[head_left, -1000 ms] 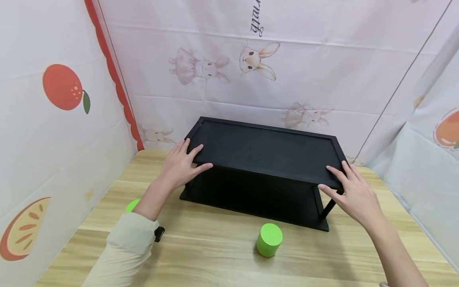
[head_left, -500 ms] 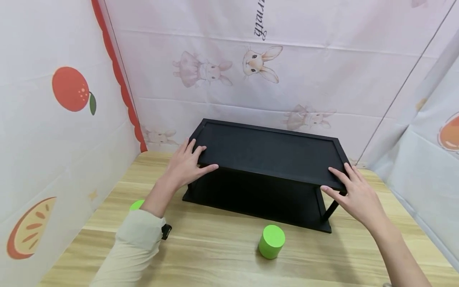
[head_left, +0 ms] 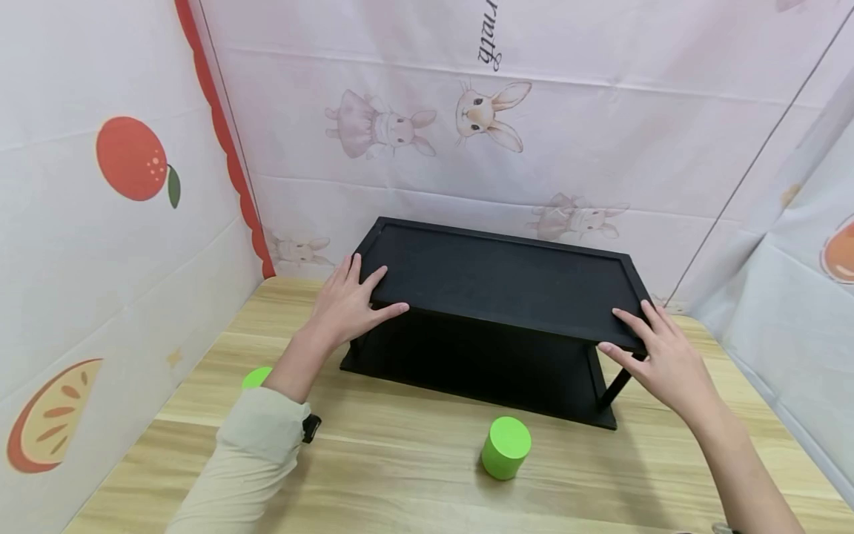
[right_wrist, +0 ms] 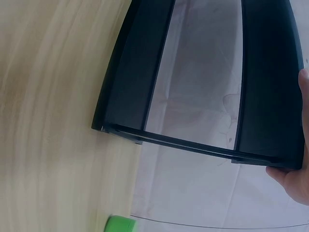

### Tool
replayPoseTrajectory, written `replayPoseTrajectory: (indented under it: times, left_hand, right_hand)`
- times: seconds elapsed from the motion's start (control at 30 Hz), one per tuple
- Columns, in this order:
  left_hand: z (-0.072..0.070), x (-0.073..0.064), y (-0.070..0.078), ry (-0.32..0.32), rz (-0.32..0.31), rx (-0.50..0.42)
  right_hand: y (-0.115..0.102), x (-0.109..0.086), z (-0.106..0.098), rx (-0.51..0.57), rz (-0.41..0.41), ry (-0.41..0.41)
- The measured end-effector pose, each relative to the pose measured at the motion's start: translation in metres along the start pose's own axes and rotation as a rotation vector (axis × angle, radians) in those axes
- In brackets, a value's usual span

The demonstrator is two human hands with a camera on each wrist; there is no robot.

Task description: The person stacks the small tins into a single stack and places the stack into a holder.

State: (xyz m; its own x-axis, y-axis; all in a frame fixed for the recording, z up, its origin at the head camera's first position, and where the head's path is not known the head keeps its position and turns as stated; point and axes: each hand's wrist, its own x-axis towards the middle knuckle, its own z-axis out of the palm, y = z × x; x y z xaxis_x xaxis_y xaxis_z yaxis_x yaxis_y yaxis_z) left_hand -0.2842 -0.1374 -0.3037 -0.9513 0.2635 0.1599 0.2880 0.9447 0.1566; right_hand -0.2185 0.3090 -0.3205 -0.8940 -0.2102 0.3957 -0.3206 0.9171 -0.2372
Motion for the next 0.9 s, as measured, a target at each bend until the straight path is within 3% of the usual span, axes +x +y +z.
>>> replayPoseTrajectory:
  times: [0.47, 0.9]
  left_hand:
    - [-0.011, 0.002, 0.003, -0.024, 0.006, 0.033]
    - [-0.012, -0.001, 0.001, 0.024, 0.016, 0.074]
  right_hand:
    - [0.005, 0.004, -0.001, 0.012, -0.001, -0.031]
    - [0.008, 0.009, -0.002, 0.027, -0.010, -0.039]
